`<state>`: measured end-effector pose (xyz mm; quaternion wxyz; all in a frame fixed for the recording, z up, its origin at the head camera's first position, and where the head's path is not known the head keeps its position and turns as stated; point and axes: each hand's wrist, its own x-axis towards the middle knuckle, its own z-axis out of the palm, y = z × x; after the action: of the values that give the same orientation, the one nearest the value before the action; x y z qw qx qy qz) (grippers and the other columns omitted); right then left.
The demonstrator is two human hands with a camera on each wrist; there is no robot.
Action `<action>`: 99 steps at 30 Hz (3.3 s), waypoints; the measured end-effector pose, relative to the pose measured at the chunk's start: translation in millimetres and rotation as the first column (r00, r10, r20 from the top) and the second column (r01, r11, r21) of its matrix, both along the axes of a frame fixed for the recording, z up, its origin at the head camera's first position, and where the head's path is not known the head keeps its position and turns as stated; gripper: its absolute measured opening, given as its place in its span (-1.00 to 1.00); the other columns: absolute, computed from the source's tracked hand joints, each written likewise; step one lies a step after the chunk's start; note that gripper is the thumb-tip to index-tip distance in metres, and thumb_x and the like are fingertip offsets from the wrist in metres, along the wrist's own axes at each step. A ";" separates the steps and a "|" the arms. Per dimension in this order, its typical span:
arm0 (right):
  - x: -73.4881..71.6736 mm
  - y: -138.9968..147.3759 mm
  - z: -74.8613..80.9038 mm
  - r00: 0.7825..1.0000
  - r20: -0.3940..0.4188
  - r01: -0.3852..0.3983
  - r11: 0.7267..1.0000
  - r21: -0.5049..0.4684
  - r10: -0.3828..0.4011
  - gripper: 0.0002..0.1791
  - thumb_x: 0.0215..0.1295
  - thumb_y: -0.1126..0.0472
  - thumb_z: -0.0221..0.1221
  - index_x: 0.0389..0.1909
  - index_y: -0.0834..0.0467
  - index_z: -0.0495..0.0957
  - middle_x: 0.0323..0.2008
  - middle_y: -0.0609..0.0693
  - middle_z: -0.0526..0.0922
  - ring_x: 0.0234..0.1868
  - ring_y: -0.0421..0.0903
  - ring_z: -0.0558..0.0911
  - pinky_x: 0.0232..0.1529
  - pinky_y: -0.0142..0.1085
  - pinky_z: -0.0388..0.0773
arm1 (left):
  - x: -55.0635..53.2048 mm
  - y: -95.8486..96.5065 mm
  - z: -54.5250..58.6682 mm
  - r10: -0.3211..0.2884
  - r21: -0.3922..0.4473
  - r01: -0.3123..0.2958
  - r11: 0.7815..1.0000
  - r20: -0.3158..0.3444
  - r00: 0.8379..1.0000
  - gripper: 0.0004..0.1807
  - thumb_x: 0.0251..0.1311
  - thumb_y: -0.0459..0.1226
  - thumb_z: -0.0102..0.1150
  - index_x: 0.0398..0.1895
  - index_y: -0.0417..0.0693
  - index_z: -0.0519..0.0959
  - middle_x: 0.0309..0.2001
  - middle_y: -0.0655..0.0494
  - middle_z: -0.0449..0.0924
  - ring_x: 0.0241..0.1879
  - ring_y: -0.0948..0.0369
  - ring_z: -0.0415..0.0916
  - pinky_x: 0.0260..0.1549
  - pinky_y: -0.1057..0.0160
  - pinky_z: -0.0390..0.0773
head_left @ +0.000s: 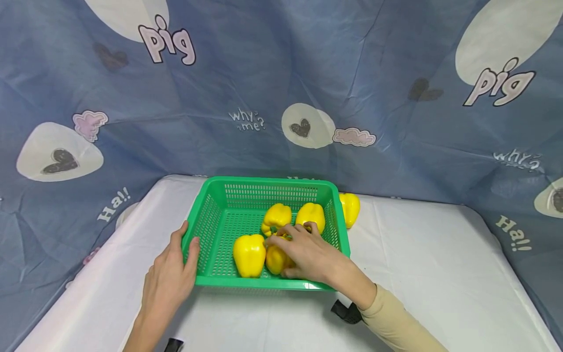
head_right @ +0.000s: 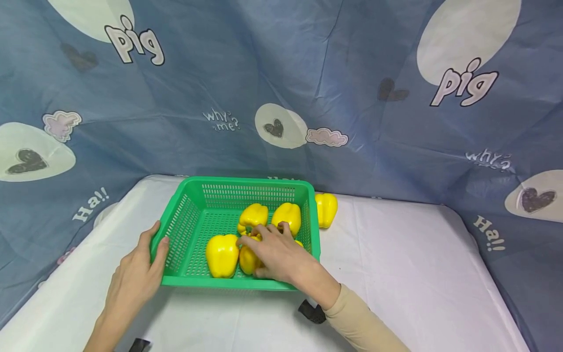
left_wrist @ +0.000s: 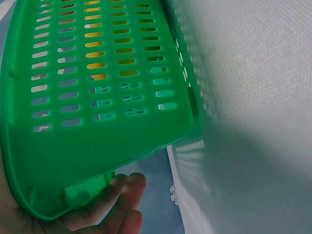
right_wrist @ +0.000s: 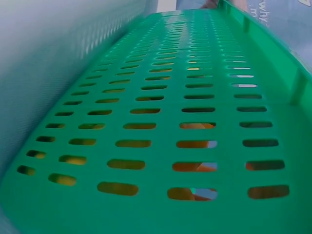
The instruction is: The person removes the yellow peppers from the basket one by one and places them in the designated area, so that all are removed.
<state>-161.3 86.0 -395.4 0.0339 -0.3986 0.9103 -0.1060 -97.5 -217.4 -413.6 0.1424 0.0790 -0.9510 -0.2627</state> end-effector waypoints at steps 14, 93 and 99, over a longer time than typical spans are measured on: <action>-1.5 -3.2 0.1 0.999 -0.026 -0.038 0.998 0.057 0.039 -0.28 0.22 0.02 0.58 0.35 -0.15 0.46 0.32 0.00 0.65 0.33 0.06 0.63 0.45 0.26 0.38 | -0.8 -0.8 -1.5 -0.005 0.004 0.005 1.000 0.018 1.000 -0.32 0.71 0.07 -0.23 0.67 -0.13 0.25 0.51 -0.31 0.46 0.11 -0.50 0.64 -0.19 -0.42 0.61; 10.9 71.0 35.9 0.951 -0.267 0.144 0.987 -0.068 -0.157 -0.37 0.07 -0.07 0.63 0.16 -0.30 0.57 0.09 0.02 0.62 0.23 0.00 0.61 0.43 0.47 0.24 | -0.2 -1.0 -0.6 -0.014 0.004 0.014 1.000 -0.009 1.000 -0.32 0.71 0.06 -0.22 0.65 -0.18 0.27 0.47 -0.36 0.49 0.04 -0.50 0.68 -0.32 -0.35 0.63; 10.0 74.1 34.8 0.937 -0.319 0.130 0.989 -0.064 -0.144 -0.37 0.06 -0.12 0.63 0.14 -0.28 0.58 0.10 0.04 0.67 0.21 0.04 0.64 0.43 0.46 0.25 | -0.2 -0.6 -0.5 -0.014 0.007 0.014 1.000 -0.008 1.000 -0.32 0.71 0.06 -0.22 0.65 -0.18 0.27 0.47 -0.35 0.49 0.04 -0.49 0.68 -0.32 -0.35 0.63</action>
<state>-151.3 160.2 -360.7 -0.1313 -0.3469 0.9267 -0.0607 -97.7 -218.0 -414.1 0.1441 0.0716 -0.9501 -0.2672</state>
